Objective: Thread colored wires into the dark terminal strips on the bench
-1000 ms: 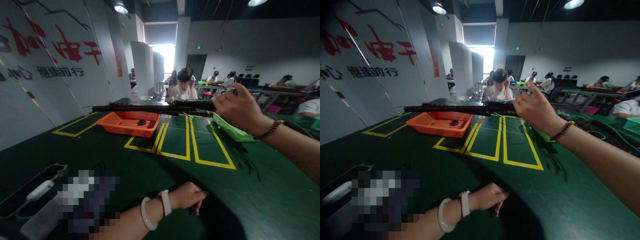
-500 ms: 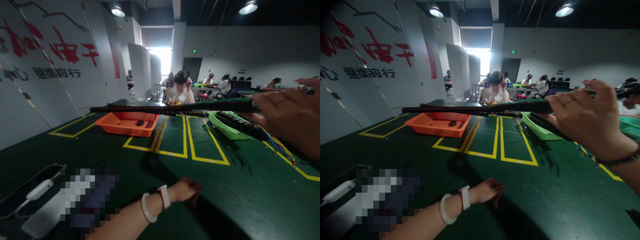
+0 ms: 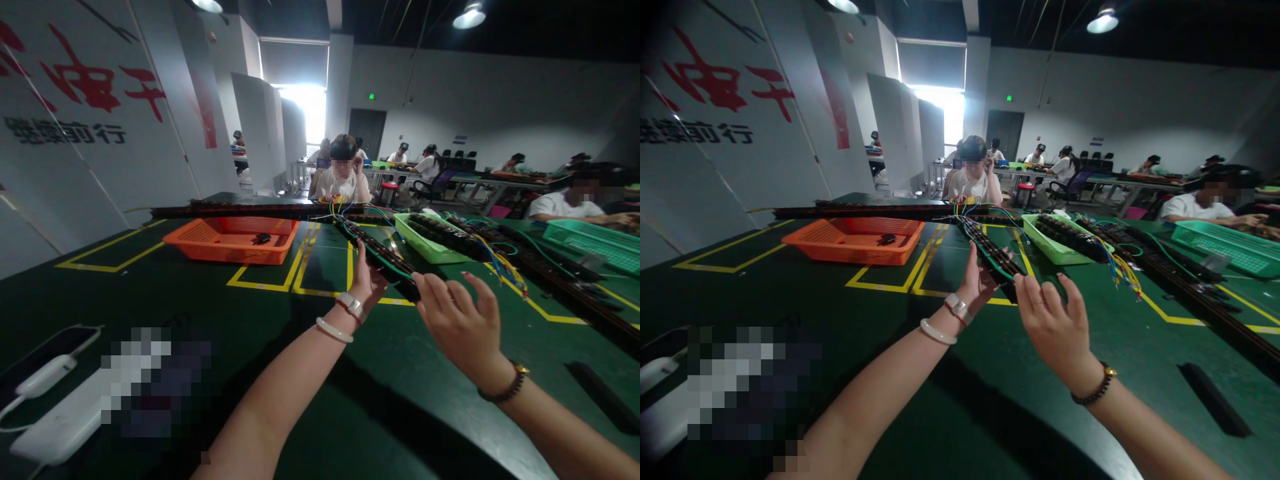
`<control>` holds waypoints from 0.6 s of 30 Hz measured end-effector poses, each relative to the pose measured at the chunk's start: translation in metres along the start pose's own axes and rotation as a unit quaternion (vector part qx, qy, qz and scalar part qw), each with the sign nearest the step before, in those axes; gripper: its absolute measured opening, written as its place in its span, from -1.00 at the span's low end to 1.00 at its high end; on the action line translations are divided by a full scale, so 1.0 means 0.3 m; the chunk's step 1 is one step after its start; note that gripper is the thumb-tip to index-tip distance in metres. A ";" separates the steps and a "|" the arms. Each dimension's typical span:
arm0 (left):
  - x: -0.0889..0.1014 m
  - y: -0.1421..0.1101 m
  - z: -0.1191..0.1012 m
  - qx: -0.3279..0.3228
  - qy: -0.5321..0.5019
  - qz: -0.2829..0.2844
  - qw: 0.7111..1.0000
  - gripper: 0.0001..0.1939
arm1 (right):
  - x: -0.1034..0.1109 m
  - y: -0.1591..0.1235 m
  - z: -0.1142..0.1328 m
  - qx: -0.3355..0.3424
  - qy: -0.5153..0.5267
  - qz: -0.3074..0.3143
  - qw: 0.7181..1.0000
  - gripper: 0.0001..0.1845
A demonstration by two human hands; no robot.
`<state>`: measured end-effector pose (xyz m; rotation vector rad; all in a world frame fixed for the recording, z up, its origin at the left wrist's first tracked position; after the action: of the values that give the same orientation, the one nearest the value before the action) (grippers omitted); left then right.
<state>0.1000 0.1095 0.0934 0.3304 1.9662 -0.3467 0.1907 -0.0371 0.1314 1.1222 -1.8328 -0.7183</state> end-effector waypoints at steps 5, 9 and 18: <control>0.008 0.030 0.017 -0.042 0.011 -0.021 0.999 -0.70 | 0.092 -0.088 0.080 -0.020 0.093 0.070 0.993 -0.32; 0.082 -0.006 0.027 -0.056 0.041 -0.062 0.996 -0.83 | 0.186 -0.133 0.050 -0.011 0.146 0.063 0.987 -0.42; 0.120 -0.204 -0.095 0.047 0.197 -0.034 0.979 -0.65 | -0.085 -0.161 -0.139 -0.041 0.178 0.068 0.981 -0.62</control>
<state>0.0385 0.0669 0.0775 0.4166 2.3580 -0.4455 0.2533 -0.0368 0.1034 0.9890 -1.5437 -0.4749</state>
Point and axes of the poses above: each hand's wrist, its own y-axis towards the middle knuckle, its own x-axis out of the back of the hand, z = x × y, the point moved 5 cm from there along y, towards the middle knuckle, and after that the axes turned 13 degrees about -y, right-handed, at the moved point
